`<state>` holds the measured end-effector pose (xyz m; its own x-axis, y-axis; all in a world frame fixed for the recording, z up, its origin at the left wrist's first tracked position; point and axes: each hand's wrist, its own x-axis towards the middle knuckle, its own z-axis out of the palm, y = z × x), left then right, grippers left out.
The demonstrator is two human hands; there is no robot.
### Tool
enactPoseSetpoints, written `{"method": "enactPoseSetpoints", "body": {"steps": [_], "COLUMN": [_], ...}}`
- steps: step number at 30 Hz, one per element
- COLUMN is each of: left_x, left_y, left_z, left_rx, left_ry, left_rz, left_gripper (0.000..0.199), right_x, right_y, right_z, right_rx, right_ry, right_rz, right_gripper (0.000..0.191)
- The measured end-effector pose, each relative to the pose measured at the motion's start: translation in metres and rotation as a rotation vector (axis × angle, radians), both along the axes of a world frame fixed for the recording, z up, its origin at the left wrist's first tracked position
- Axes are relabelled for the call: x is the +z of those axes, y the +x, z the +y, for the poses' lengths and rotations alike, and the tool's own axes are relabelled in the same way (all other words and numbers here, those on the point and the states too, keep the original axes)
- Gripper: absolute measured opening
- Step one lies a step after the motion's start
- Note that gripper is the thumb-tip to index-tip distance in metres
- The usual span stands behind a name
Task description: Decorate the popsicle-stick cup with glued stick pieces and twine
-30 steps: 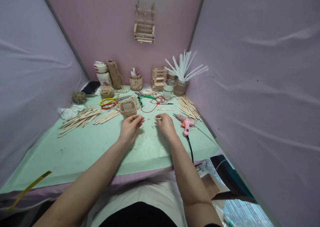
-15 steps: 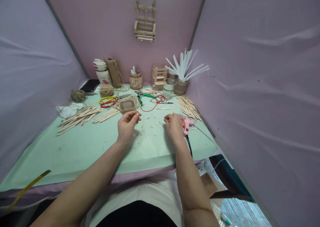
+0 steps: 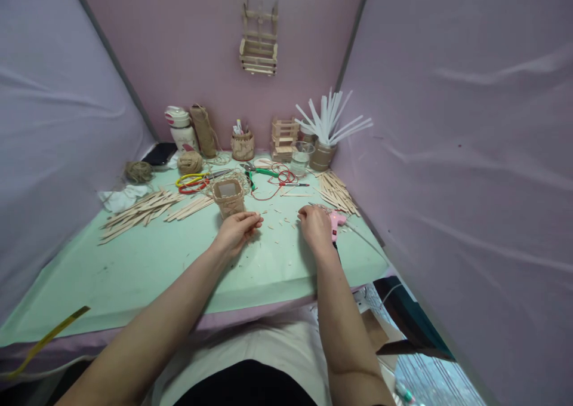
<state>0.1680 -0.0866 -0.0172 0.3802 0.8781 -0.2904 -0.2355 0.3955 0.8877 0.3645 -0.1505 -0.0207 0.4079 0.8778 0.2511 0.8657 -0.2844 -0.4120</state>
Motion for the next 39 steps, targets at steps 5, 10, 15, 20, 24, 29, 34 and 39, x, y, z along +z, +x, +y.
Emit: {"method": "enactPoseSetpoints", "body": {"steps": [5, 10, 15, 20, 24, 29, 34, 39], "left_x": [-0.001, -0.001, -0.002, -0.001, 0.000, 0.001, 0.000, 0.001], "left_y": [0.000, 0.000, 0.001, 0.001, 0.001, 0.001, 0.000, 0.000], "left_z": [-0.002, -0.001, -0.001, -0.001, -0.002, -0.001, -0.001, -0.001], "left_rx": [-0.051, -0.057, -0.066, -0.061, -0.047, -0.034, -0.036, -0.038], "left_ry": [-0.032, -0.028, -0.020, -0.032, -0.042, -0.042, -0.046, -0.049], "left_rz": [0.014, 0.025, 0.037, 0.033, 0.028, 0.018, 0.023, 0.025], "left_gripper": [0.019, 0.018, 0.019, 0.017, 0.016, 0.017, 0.017, 0.012], "right_x": [0.004, 0.004, 0.001, 0.003, 0.008, 0.008, 0.005, 0.003], "right_y": [0.005, 0.001, -0.004, 0.007, 0.015, 0.007, -0.005, -0.010], "right_z": [-0.012, -0.014, -0.010, -0.011, -0.008, 0.007, 0.021, 0.024], "right_rx": [-0.019, -0.022, 0.035, -0.100, -0.158, -0.110, -0.101, -0.102], "right_ry": [-0.029, -0.046, -0.085, 0.002, -0.010, -0.117, -0.281, -0.300], "right_rz": [-0.026, -0.047, -0.040, -0.069, -0.126, -0.200, -0.240, -0.250], "right_gripper": [0.017, 0.019, 0.018, 0.020, 0.021, 0.022, 0.017, 0.020]}}
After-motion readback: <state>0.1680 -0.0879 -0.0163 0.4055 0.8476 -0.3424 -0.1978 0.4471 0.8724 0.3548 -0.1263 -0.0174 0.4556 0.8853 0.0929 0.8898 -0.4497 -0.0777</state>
